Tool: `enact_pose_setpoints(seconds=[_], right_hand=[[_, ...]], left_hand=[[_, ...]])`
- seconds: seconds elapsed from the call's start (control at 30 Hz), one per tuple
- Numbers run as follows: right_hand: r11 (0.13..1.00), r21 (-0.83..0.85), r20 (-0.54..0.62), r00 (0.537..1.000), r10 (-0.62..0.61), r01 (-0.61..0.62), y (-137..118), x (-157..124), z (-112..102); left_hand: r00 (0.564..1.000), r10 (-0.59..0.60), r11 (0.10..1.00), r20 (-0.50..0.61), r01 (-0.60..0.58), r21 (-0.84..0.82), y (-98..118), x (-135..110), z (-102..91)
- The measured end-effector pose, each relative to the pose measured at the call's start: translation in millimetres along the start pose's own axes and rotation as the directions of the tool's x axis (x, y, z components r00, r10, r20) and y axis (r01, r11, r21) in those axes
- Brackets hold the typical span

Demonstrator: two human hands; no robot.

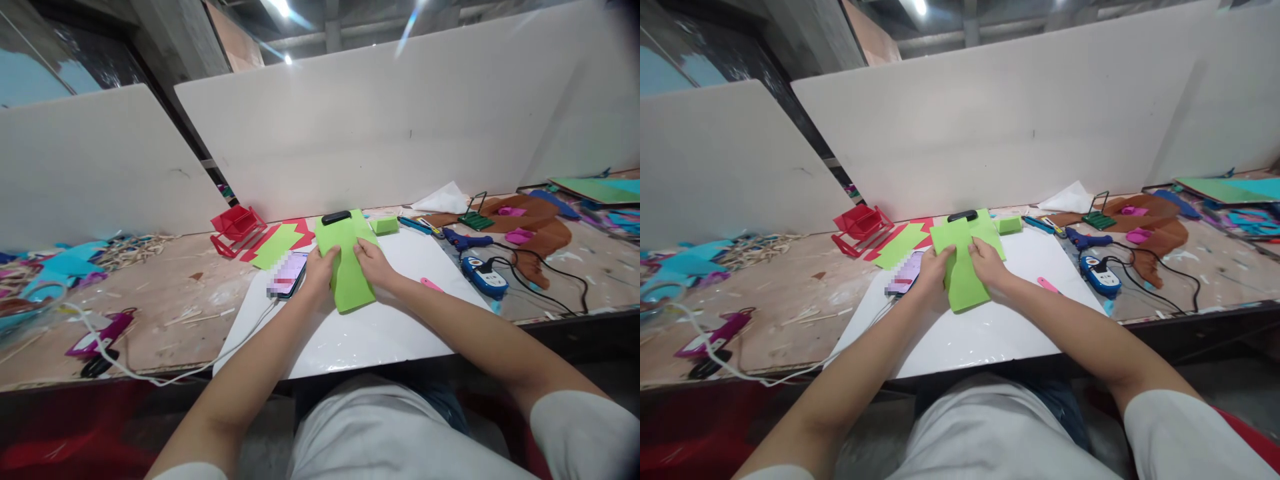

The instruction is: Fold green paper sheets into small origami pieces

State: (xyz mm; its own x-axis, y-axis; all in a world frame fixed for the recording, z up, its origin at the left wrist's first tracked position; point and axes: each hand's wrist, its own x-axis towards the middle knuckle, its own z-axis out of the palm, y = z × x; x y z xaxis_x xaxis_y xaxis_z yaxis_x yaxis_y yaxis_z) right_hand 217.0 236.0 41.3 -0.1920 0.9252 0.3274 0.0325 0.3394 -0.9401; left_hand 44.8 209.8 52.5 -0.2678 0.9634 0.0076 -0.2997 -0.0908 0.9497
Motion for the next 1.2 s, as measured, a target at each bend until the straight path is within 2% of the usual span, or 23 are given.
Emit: enact_pose_setpoints(seconds=[0.1,0.27,0.37,0.57,0.77,1.2], right_hand=[[0.996,0.069,0.022,0.998,0.055,-0.056,-13.1,6.4,-7.7],[0.963,0.177,0.112,0.976,0.185,-0.203,-32.3,11.7,-20.3],[0.971,0.142,0.099,0.978,0.181,-0.194,-32.9,11.7,-21.4],[0.993,0.068,-0.013,0.995,0.094,-0.093,-26.1,9.8,-14.1],[0.997,0.043,-0.064,0.996,0.067,-0.064,-26.6,8.9,-14.4],[0.985,0.133,-0.006,0.994,0.108,-0.107,-36.6,9.3,-13.9]], left_hand=[[1.000,-0.029,0.999,-0.006,0.029,-0.015,3.6,5.9,-4.2],[0.999,-0.020,0.999,0.050,0.022,-0.034,8.8,8.5,-8.2],[0.997,-0.019,0.998,0.072,0.023,-0.058,11.1,7.7,-7.6],[0.990,0.001,0.997,0.143,0.009,-0.071,11.1,5.4,-6.0],[0.989,0.044,0.998,0.138,-0.036,-0.060,10.4,4.6,-6.1],[0.996,0.071,0.996,0.053,-0.069,-0.049,4.9,13.5,-8.3]])
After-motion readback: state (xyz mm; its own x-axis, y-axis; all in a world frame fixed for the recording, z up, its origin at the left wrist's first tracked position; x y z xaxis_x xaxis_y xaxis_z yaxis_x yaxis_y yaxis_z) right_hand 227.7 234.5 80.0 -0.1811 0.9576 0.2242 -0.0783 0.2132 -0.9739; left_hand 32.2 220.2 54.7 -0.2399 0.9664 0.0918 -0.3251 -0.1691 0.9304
